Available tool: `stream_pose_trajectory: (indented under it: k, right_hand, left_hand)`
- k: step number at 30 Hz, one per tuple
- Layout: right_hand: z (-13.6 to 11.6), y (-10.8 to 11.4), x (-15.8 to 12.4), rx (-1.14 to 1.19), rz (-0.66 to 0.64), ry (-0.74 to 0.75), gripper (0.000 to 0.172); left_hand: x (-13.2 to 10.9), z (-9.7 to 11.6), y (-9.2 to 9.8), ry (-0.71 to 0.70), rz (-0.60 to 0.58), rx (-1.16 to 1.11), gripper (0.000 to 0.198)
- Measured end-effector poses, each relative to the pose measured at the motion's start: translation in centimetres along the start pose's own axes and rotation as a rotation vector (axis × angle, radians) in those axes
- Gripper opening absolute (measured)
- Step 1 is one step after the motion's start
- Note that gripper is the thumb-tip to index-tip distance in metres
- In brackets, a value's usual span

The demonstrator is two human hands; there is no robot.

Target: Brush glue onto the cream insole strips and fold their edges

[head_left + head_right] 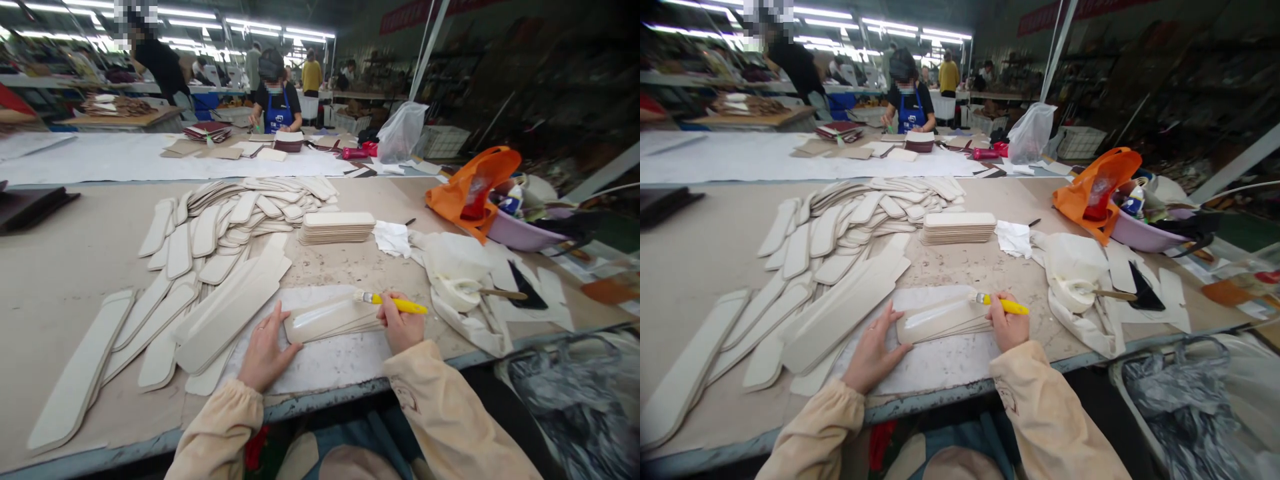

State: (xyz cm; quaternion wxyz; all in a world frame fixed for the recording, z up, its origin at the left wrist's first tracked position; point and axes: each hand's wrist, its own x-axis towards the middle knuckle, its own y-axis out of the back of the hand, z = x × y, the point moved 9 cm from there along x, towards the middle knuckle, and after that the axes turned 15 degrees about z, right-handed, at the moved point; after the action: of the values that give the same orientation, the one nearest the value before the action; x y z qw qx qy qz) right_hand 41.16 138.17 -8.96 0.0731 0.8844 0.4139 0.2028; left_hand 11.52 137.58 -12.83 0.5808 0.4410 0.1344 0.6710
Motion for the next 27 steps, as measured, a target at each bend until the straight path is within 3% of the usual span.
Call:
stream_pose_trajectory:
  k: [5, 8, 12, 18, 27]
  right_hand:
    - [-2.4, -5.8, -6.0, 0.270, -0.319, -0.177, 0.031]
    - [-2.7, -8.3, -8.6, 0.300, -0.417, -0.229, 0.030]
    - [-2.3, -9.9, -9.5, 0.254, -0.481, -0.190, 0.027]
    - [-1.0, -8.1, -7.3, 0.146, -0.410, -0.117, 0.028]
    - [1.3, -2.3, -1.4, -0.027, -0.216, -0.060, 0.036]
  left_hand:
    - [-0.1, 0.0, 0.0, -0.001, -0.003, -0.004, 0.095]
    - [-0.1, 0.0, 0.0, 0.001, 0.009, -0.009, 0.095]
    - [0.0, 0.1, 0.1, 0.006, 0.010, 0.000, 0.096]
    - [0.3, 0.8, 0.4, -0.023, 0.013, 0.014, 0.090]
    - [0.4, 0.9, 0.1, -0.040, 0.001, 0.033, 0.086]
